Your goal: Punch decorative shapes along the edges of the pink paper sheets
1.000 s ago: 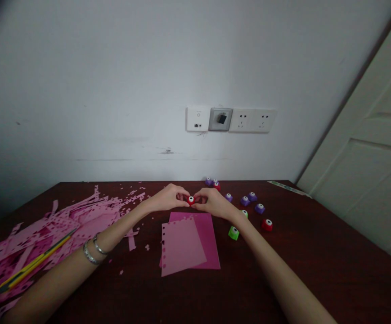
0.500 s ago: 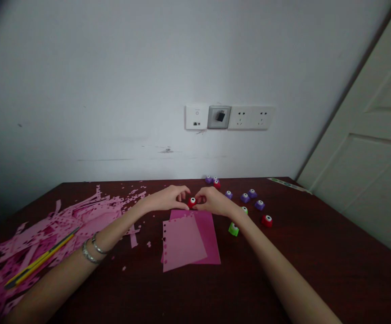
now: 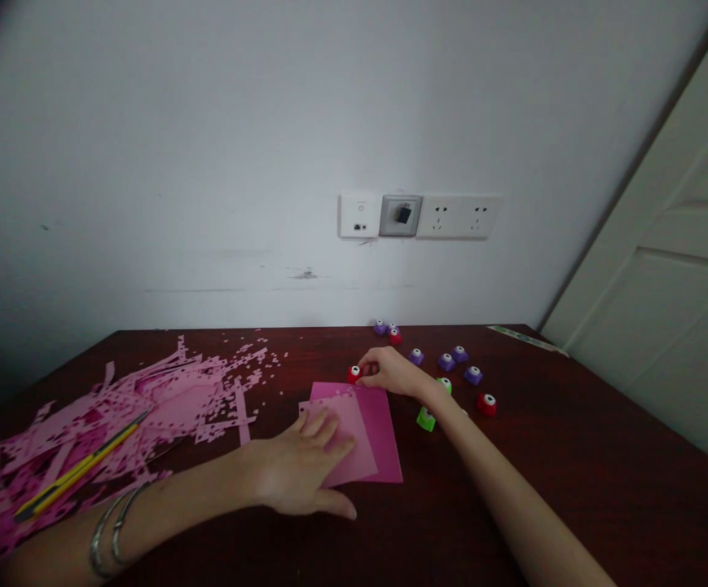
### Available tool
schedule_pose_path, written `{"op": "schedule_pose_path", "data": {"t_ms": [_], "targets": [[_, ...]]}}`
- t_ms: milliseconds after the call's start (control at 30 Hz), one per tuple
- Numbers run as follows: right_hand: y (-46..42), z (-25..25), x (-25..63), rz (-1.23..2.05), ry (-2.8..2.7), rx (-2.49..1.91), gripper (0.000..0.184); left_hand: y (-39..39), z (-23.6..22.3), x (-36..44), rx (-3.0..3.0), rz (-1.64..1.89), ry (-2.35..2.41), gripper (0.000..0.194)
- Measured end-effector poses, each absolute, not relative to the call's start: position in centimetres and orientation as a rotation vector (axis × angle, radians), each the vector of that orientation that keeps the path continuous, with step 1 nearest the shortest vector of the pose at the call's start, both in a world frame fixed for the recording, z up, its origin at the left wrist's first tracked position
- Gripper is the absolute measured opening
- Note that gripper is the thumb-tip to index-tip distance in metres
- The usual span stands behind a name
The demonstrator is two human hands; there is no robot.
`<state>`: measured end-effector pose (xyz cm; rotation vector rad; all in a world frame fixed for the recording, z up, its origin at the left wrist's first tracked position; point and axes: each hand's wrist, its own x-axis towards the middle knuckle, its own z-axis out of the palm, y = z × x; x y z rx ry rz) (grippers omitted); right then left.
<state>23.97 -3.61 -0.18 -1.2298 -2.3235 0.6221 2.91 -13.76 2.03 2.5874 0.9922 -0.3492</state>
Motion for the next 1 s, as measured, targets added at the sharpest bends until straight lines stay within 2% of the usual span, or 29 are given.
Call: {"op": "schedule_pose_path", "data": {"t_ms": [233,500,567,667,767,1000], "targets": [[-3.9,-0.5,23.2,0.641,-2.383,-1.217,0.021,-14.4,3.3,2.8,2.532,-0.408,0.919,0.088],[-3.9,-1.0,22.9,0.595,-2.479,-1.282,0.021,-14.7,2.4,2.9,2.734,-0.294,0.841,0.085],[-3.9,-1.0,23.0,0.588,-2.503,-1.3,0.022,-13.6,2.1,3.0,2.864,-0.202,0.813,0.073],[-3.9,-0.5,23.4,0.601,-2.519,-1.307,0.028,-11.2,1.7,3.0,3.001,-0.075,0.892,0.037],[-4.0,0.5,24.0,0.654,-2.494,-1.318,0.032,-8.8,1.4,2.9,2.981,-0.05,1.012,0.024],[-4.7,2.8,24.6,0.575,-2.443,-1.411,0.02,-6.9,0.2,2.5,2.806,-0.096,1.092,0.04]]}}
